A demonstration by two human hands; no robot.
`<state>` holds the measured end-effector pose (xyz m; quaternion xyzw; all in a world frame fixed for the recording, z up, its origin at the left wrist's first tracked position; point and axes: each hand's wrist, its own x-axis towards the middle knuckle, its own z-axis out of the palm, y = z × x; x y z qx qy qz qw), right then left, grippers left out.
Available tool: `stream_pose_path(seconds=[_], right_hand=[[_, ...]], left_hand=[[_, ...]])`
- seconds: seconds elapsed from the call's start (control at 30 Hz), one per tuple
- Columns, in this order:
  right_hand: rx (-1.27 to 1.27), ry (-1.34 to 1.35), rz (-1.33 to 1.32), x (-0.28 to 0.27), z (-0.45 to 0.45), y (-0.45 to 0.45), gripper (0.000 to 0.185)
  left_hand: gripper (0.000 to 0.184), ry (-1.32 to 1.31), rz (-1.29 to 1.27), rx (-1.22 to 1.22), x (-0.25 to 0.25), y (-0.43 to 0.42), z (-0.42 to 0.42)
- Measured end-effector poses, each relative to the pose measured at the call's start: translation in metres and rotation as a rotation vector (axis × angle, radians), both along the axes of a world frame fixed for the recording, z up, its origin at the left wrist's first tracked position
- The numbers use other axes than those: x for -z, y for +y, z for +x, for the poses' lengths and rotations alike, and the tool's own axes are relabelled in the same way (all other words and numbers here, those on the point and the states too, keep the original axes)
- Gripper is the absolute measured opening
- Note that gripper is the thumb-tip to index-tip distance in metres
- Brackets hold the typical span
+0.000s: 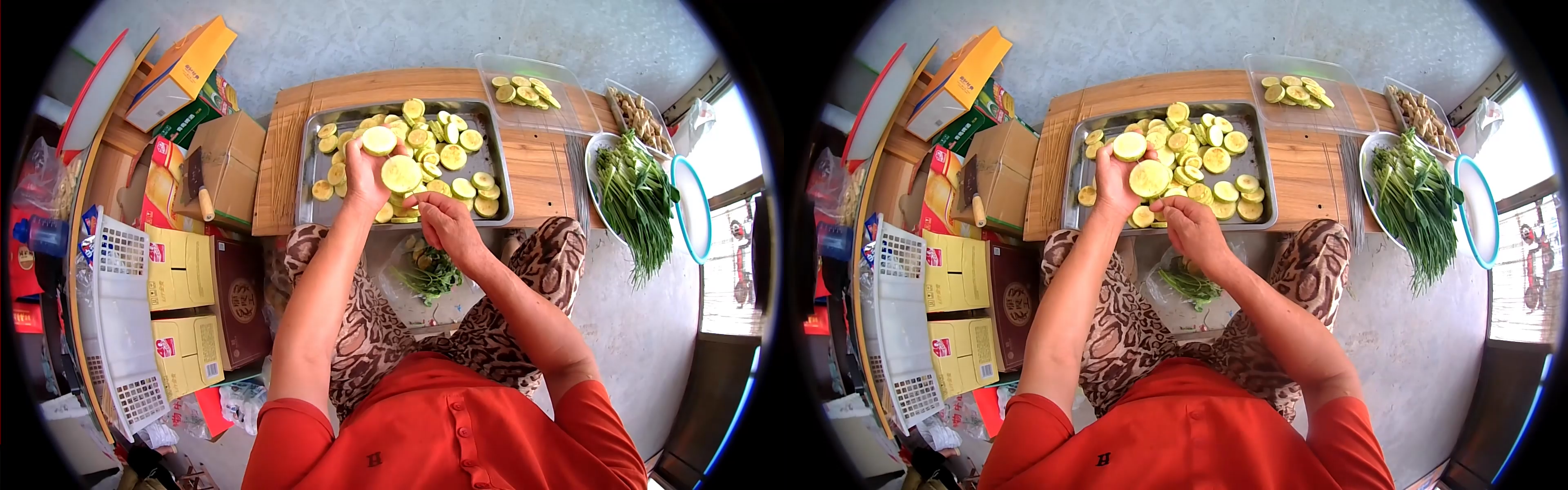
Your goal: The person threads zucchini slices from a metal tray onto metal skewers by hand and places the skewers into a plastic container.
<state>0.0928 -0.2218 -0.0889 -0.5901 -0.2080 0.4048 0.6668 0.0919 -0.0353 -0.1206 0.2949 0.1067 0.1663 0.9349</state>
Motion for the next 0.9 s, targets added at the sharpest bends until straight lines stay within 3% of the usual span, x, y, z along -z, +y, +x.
stream_pose_path(seconds=[0.9], right_hand=[[0.025, -0.027, 0.069, 0.019, -0.003, 0.02, 0.019]], left_hand=[[0.041, 0.041, -0.025, -0.114, -0.007, -0.006, -0.003]])
